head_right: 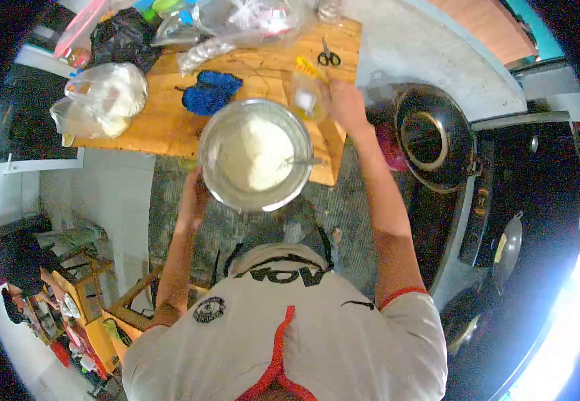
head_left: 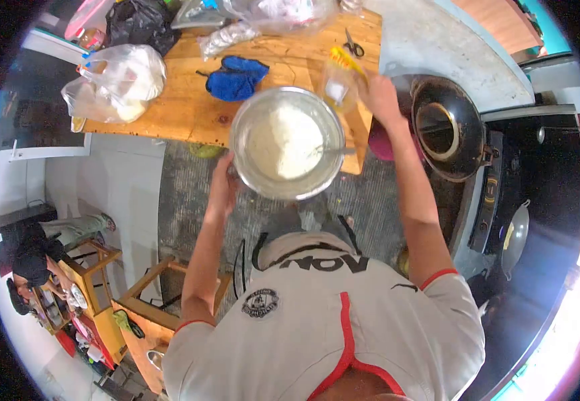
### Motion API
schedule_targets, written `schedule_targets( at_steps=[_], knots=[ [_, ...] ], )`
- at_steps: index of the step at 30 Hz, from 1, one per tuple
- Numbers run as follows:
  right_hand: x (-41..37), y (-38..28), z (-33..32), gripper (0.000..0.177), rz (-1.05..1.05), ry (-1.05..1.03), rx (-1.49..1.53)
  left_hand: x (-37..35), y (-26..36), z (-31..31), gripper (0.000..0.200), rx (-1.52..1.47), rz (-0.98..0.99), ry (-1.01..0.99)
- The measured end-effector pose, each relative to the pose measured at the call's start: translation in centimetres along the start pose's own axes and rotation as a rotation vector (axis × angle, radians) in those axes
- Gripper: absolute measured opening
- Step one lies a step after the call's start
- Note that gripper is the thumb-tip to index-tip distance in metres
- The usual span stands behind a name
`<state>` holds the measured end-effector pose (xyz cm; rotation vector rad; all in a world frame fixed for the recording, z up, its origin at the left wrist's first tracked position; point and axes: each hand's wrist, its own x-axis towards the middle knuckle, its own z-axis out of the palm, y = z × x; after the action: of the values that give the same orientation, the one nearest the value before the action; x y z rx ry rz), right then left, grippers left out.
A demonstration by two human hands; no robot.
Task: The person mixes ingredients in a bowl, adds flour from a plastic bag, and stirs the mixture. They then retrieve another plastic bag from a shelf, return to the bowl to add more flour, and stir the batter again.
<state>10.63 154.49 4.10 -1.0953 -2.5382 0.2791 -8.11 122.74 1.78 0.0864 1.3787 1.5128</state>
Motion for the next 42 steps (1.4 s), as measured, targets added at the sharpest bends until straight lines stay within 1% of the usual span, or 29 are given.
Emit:
schedule_targets(
  at_steps=[2,5,8,11,14,16,18,19,21,24,25,26,28,29,32,35,38,41,42],
  knots=[
    [2.0,0.4,0.1,0.036,-0.005,0.058,0.032,1.1,1.4,1.3,0.041,-0.003,0.034,-0.035],
    [4.1,1.0,0.9,0.036,-0.028,0.059,0.046,3.9,1.5,1.2,0.042,0.015,-0.018,-0.017],
    [5.8,1.8,0.9,0.044,-0.025,0.043,0.128,4.8,2.0,2.3,0.042,-0.011,0.023,-0.059],
    [5.3,1.8,-0.6,0.048,-0.010,0.021,0.044,6.5,1.0,1.9,0.041,-0.037,0.042,-0.158],
    [2.5,1.1,-3.9,0.053,0.115,-0.096,-0.090,7.4,0.7,2.3,0.040,-0.047,-0.002,-0.147],
    [-0.6,1.3,-4.2,0.049,0.065,-0.257,-0.073,7.6,0.5,2.4,0.041,-0.024,0.029,-0.152],
    [-3.7,-0.5,-5.2,0.041,0.046,-0.443,0.064,7.1,0.4,2.6,0.043,0.008,0.034,-0.151],
    [-4.5,-1.3,-5.6,0.038,0.036,-0.477,0.107,6.8,0.9,2.9,0.045,0.025,0.032,-0.151],
    [-4.8,-3.0,-6.0,0.031,0.007,-0.535,0.188,6.7,1.1,3.3,0.048,0.058,0.024,-0.158],
    [-5.0,-3.9,-4.1,0.025,-0.076,-0.426,0.175,6.5,0.5,3.2,0.053,0.113,-0.024,-0.180],
    [-5.0,-4.7,-3.8,0.016,-0.132,-0.440,0.034,6.1,0.9,3.6,0.053,0.134,-0.041,-0.193],
    [-4.8,-5.5,-3.4,0.017,-0.142,-0.503,-0.077,5.7,1.1,3.8,0.054,0.155,-0.059,-0.203],
    [-4.3,-6.8,-2.8,0.021,-0.169,-0.617,-0.302,5.9,0.9,3.7,0.053,0.201,-0.028,-0.228],
    [-4.3,-6.8,-2.6,0.021,-0.204,-0.601,-0.327,6.0,1.0,3.6,0.053,0.223,-0.008,-0.239],
    [-4.3,-6.2,-3.5,0.022,-0.244,-0.489,-0.250,5.8,1.1,4.2,0.051,0.157,0.034,-0.187],
    [-4.7,-5.3,-3.2,0.022,-0.238,-0.525,-0.185,5.8,1.1,4.2,0.050,0.127,0.018,-0.193],
    [-4.0,-4.2,-0.9,0.015,-0.084,-0.397,-0.230,5.3,1.1,4.4,0.050,0.142,0.027,-0.209],
    [-2.5,-4.5,1.6,0.012,0.011,-0.249,-0.164,5.4,0.8,4.4,0.052,0.156,0.031,-0.200],
    [-2.5,-4.6,2.2,0.013,-0.033,-0.285,-0.098,5.6,0.6,4.3,0.053,0.139,0.034,-0.205]
  ],
)
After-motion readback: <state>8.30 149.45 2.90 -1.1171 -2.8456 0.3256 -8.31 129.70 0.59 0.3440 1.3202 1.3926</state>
